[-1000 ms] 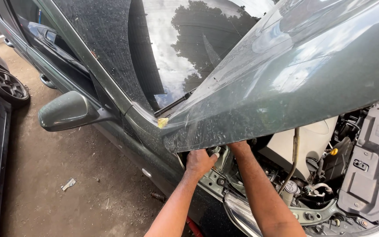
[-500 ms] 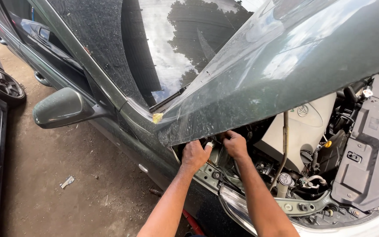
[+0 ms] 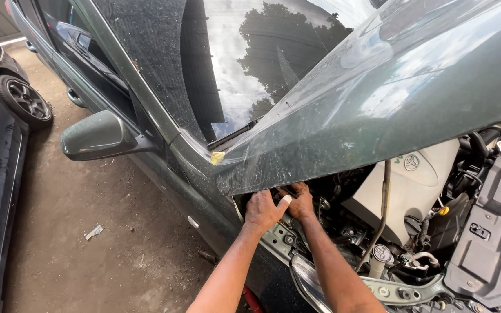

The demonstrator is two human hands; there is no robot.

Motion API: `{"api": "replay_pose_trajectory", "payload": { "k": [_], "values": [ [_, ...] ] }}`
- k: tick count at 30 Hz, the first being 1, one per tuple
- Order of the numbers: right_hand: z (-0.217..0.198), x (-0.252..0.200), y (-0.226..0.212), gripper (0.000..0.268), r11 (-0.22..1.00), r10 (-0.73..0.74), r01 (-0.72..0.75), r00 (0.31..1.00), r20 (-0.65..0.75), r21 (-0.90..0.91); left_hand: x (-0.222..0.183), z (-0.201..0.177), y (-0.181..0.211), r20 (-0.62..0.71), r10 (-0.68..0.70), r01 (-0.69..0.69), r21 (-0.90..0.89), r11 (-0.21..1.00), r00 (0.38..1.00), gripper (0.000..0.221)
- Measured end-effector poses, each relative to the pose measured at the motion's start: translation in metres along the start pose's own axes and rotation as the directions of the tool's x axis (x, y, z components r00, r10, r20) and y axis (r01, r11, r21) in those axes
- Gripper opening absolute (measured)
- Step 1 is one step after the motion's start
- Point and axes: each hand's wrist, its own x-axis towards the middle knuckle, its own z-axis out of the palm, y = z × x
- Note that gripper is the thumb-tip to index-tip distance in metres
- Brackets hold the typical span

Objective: The person works under the open hood of a car, using their hands and a wrench to loosen and tighten components at the front of the engine bay. They reposition around the front of the vehicle and continue turning fasteners near the engine.

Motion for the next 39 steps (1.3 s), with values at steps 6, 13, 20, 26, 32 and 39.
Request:
{"api": "replay_pose_trajectory", "payload": {
  "k": [6, 13, 20, 26, 32, 39],
  "values": [
    [0.009, 0.007, 0.011, 0.046, 0.992, 0.053, -0.055, 0.998, -0.019, -0.114, -0.006, -0.005, 0.009, 0.012, -0.028, 0.028, 0.011, 1.0, 1.0, 0.076],
    [0.009, 0.006, 0.018, 0.035, 0.95, -0.046, 0.069, 0.995, 0.083, -0.304, -0.002, 0.002, 0.003, 0.078, -0.039, 0.036, 0.045, 0.998, 0.996, 0.076],
    [0.016, 0.014, 0.028, 0.05, 0.965, 0.075, -0.055, 0.995, 0.07, -0.255, 0.001, 0.0, 0.004, 0.102, -0.047, 0.038, 0.093, 0.995, 0.994, 0.074],
    [0.016, 0.01, 0.038, 0.037, 0.942, -0.009, 0.043, 0.995, 0.103, -0.334, -0.002, 0.004, 0.0, 0.054, 0.013, -0.015, 0.044, 0.999, 0.998, 0.077],
    [0.017, 0.005, 0.005, 0.047, 0.936, 0.047, -0.017, 0.996, 0.078, -0.351, -0.001, 0.006, -0.005, 0.033, 0.017, -0.021, 0.113, 0.993, 0.999, 0.083],
    [0.017, 0.004, 0.006, 0.04, 0.927, -0.019, 0.061, 0.993, 0.117, -0.37, 0.001, 0.002, 0.0, 0.021, -0.001, -0.001, 0.055, 0.999, 1.0, 0.078]
  ]
}}
